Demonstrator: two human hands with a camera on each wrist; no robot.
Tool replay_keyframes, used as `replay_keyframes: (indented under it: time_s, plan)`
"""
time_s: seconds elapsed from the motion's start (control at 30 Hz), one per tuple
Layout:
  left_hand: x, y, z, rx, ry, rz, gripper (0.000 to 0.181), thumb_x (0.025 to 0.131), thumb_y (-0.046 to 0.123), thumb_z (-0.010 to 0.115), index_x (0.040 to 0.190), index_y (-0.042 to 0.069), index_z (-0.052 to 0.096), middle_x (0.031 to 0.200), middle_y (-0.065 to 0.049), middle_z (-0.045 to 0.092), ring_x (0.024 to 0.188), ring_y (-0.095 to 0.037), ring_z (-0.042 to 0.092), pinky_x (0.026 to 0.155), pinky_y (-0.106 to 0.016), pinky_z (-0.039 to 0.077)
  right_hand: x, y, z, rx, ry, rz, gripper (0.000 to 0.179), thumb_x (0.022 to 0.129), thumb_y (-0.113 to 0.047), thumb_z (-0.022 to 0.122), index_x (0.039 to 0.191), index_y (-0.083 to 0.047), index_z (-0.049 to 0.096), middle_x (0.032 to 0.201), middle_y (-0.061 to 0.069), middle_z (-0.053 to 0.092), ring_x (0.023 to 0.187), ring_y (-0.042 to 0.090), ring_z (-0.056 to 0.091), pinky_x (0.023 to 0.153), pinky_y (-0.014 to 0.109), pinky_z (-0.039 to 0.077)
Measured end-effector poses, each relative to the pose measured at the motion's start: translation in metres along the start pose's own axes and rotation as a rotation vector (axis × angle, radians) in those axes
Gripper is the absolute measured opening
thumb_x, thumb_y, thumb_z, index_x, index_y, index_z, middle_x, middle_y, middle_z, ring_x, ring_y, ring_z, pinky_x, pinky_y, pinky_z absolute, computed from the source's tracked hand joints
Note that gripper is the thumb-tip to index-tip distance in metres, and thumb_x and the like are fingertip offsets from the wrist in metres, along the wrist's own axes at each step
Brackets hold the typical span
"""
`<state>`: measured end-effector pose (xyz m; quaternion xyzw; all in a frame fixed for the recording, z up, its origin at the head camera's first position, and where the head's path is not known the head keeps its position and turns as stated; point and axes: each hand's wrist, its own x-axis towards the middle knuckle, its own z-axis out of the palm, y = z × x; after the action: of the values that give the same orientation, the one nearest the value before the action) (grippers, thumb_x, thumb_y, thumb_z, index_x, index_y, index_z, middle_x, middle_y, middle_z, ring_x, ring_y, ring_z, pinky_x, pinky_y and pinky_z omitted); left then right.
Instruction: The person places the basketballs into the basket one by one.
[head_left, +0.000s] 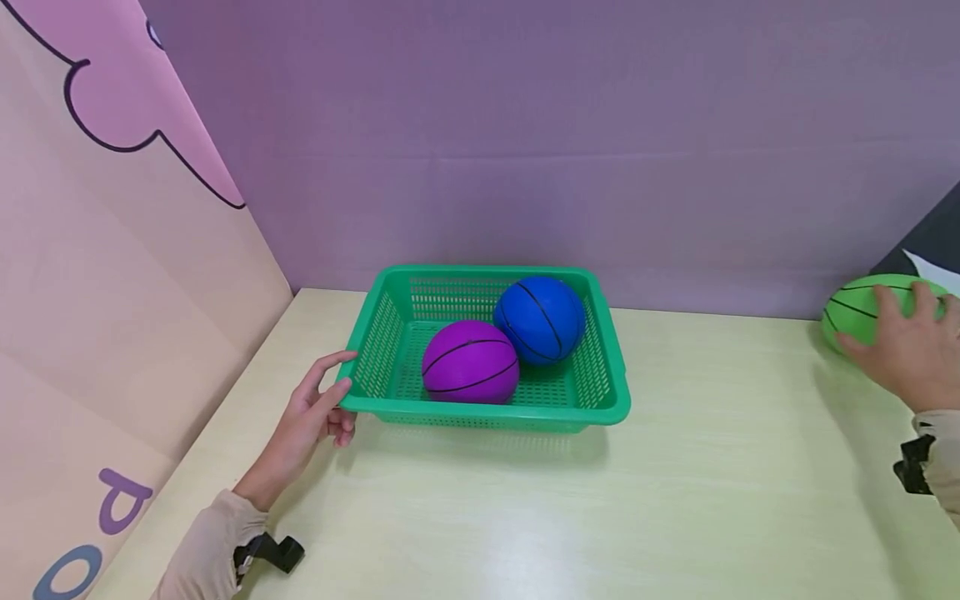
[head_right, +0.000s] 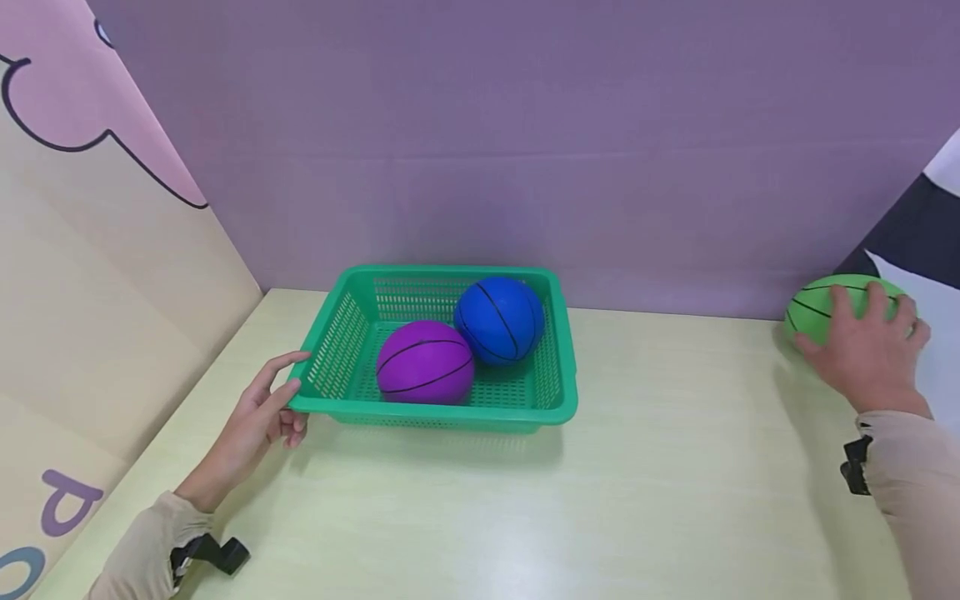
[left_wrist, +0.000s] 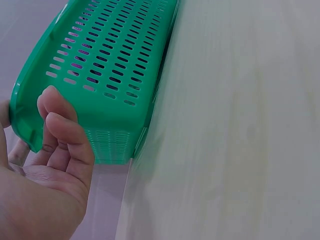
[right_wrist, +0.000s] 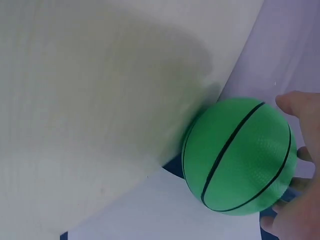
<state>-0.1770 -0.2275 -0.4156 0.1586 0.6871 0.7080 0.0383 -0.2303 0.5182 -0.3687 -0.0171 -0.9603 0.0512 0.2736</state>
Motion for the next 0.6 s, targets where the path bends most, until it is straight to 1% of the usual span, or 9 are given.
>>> replay_keyframes:
  time_s: [0.07,0.1,0.13,0.17,0.27,0.37,0.43,0.5,0.6]
  plan:
    - [0.001,0.0,0.0,0.002,-0.001,0.001,0.044,0.109,0.023,0.044,0.15,0.015,0.033,0.063,-0.006,0.054,0.05,-0.019,0.053,0.047,-0.029,0.047,0.001,0.001,-0.001,-0.009,0.01,0.004,0.071,0.09,-0.042,0.057,0.133,0.009,0.031,0.134,0.052,0.023,0.124,0.074,0.021,0.104,0.076,0.014]
    - [0.001,-0.001,-0.001,0.001,-0.005,0.003,0.044,0.109,0.023,0.044,0.151,0.015,0.033,0.063,-0.006,0.054,0.05,-0.019,0.053,0.047,-0.029,0.047,0.002,0.0,-0.002,-0.018,0.008,0.023,0.071,0.09,-0.039,0.058,0.133,0.01,0.031,0.133,0.052,0.024,0.122,0.074,0.023,0.103,0.076,0.016]
    - [0.001,0.0,-0.001,0.0,-0.009,0.004,0.044,0.109,0.023,0.043,0.151,0.015,0.033,0.063,-0.006,0.054,0.05,-0.019,0.053,0.048,-0.029,0.047,0.003,-0.002,-0.003,-0.023,-0.009,0.053,0.068,0.088,-0.029,0.06,0.134,0.011,0.03,0.133,0.052,0.023,0.123,0.074,0.023,0.102,0.075,0.018]
    - [0.001,0.0,-0.001,-0.001,-0.01,0.006,0.044,0.109,0.023,0.043,0.151,0.015,0.033,0.063,-0.006,0.054,0.05,-0.019,0.053,0.048,-0.029,0.047,0.004,-0.004,-0.005,-0.031,-0.033,0.087,0.067,0.09,-0.025,0.06,0.136,0.012,0.028,0.136,0.051,0.021,0.124,0.072,0.022,0.101,0.075,0.019]
    - [0.002,0.0,-0.001,0.0,-0.013,0.008,0.045,0.109,0.023,0.043,0.151,0.016,0.032,0.063,-0.006,0.055,0.05,-0.02,0.053,0.047,-0.029,0.047,0.008,-0.01,-0.008,-0.023,-0.052,0.167,0.067,0.093,-0.021,0.058,0.14,0.013,0.026,0.145,0.047,0.016,0.13,0.069,0.021,0.099,0.075,0.022]
    - [0.002,0.001,-0.001,0.004,-0.008,0.004,0.045,0.109,0.025,0.043,0.151,0.017,0.033,0.063,-0.006,0.055,0.05,-0.019,0.053,0.047,-0.029,0.046,0.011,-0.011,-0.011,0.01,-0.108,0.202,0.072,0.098,-0.033,0.054,0.144,0.012,0.022,0.151,0.043,0.005,0.13,0.071,0.017,0.099,0.075,0.02]
    - [0.002,0.0,0.0,0.007,-0.003,0.0,0.044,0.109,0.025,0.043,0.151,0.017,0.033,0.063,-0.007,0.055,0.05,-0.019,0.053,0.047,-0.029,0.046,0.011,-0.01,-0.011,0.009,-0.153,0.208,0.08,0.099,-0.047,0.05,0.145,0.011,0.02,0.15,0.045,0.003,0.128,0.073,0.016,0.101,0.076,0.018]
    - [0.002,0.0,0.0,0.007,-0.004,-0.003,0.044,0.109,0.025,0.043,0.151,0.017,0.032,0.063,-0.007,0.055,0.049,-0.02,0.053,0.047,-0.029,0.046,0.009,-0.009,-0.01,0.008,-0.173,0.203,0.089,0.097,-0.059,0.045,0.143,0.012,0.02,0.145,0.048,0.009,0.125,0.074,0.018,0.101,0.075,0.018]
    - [0.001,0.0,0.001,0.006,-0.008,-0.002,0.043,0.109,0.024,0.042,0.15,0.017,0.032,0.063,-0.007,0.055,0.049,-0.02,0.052,0.047,-0.029,0.046,0.008,-0.008,-0.009,0.02,-0.152,0.199,0.098,0.093,-0.067,0.046,0.139,0.016,0.022,0.135,0.053,0.019,0.122,0.071,0.023,0.097,0.074,0.022]
